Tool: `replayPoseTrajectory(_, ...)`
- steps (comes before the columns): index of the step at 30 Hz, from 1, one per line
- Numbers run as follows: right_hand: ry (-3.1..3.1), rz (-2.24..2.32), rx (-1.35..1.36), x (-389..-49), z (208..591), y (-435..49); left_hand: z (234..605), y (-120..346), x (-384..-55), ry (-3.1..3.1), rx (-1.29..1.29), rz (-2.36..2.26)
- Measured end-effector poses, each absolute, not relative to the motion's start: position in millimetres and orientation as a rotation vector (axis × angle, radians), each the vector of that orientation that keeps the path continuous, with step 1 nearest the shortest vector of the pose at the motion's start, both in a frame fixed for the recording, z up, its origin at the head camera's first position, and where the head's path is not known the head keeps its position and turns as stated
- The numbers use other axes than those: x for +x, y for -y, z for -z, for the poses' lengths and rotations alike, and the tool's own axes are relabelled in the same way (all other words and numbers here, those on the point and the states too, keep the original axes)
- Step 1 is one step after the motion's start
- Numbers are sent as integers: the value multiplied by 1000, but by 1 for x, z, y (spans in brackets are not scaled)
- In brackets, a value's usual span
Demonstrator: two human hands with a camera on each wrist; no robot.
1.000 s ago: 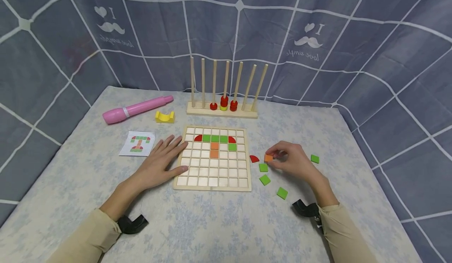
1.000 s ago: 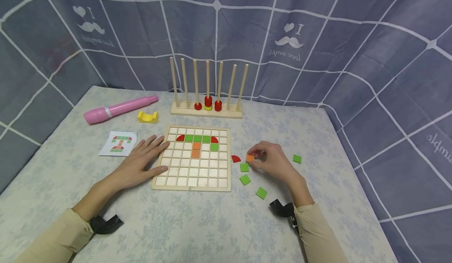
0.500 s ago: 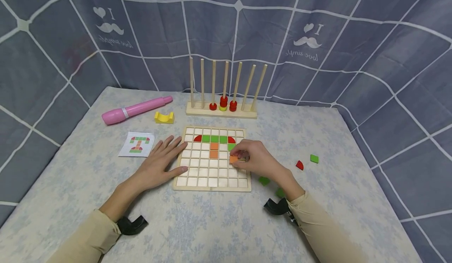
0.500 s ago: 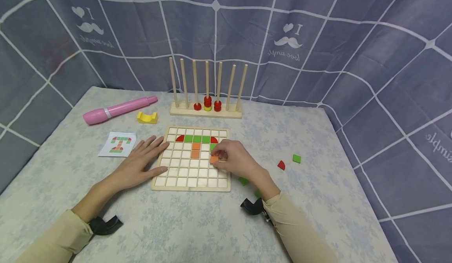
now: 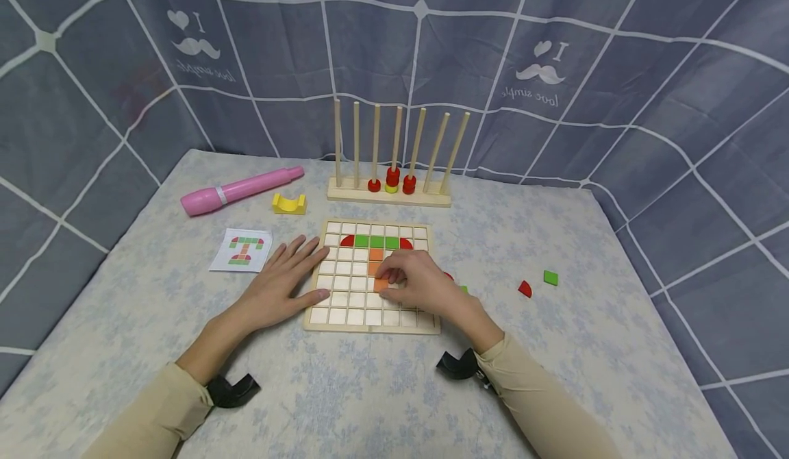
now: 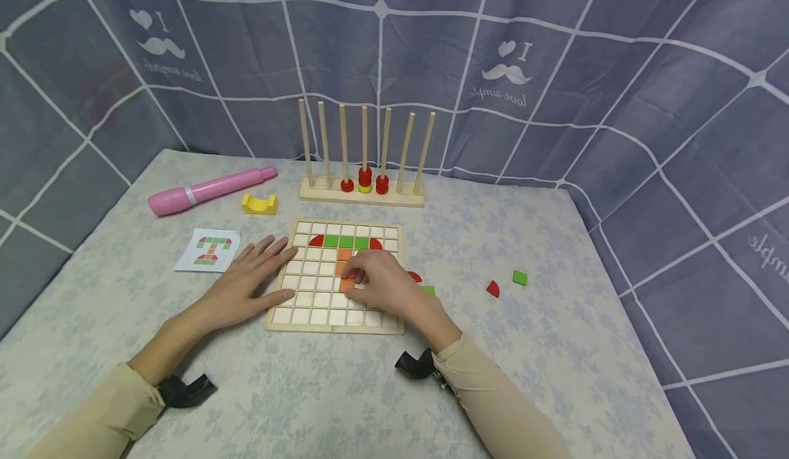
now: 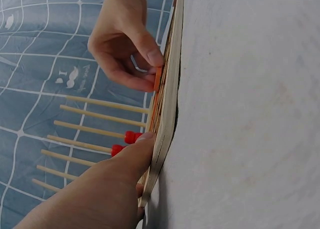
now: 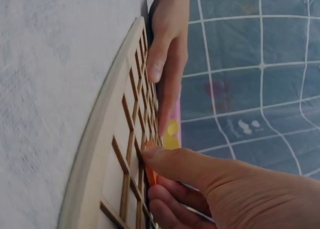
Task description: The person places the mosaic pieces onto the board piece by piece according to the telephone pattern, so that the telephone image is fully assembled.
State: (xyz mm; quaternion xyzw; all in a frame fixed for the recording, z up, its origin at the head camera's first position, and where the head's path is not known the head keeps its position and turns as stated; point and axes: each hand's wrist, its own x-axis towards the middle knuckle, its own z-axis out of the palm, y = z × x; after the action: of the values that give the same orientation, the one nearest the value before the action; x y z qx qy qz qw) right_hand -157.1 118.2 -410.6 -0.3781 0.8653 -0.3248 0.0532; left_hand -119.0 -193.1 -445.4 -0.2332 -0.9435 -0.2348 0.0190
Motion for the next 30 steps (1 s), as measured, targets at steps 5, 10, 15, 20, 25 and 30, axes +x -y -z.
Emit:
replayPoseTrajectory(5, -2635, 987, -1168, -155, 412, -113, 446, 192, -120, 2925, -732, 715)
replayPoseTrajectory(10, -2661, 994, -1165, -154, 413, -110, 445, 191, -121, 2925, -735, 712)
replayPoseTrajectory(15, -2702, 992, -1157, -154, 414, -109, 443, 191, -121, 2921, -738, 715)
replayPoseTrajectory(20, -2716, 1005, -1176, -154, 416, -107, 443, 191, -120, 2917, -739, 724)
replayPoseTrajectory(25, -2704, 1028, -1193, -152, 417, -108, 443, 190, -118, 2917, -735, 743)
replayPoseTrajectory(30, -2705, 1038, -1189, -150, 417, -110, 444, 191, -117, 2927, -724, 737)
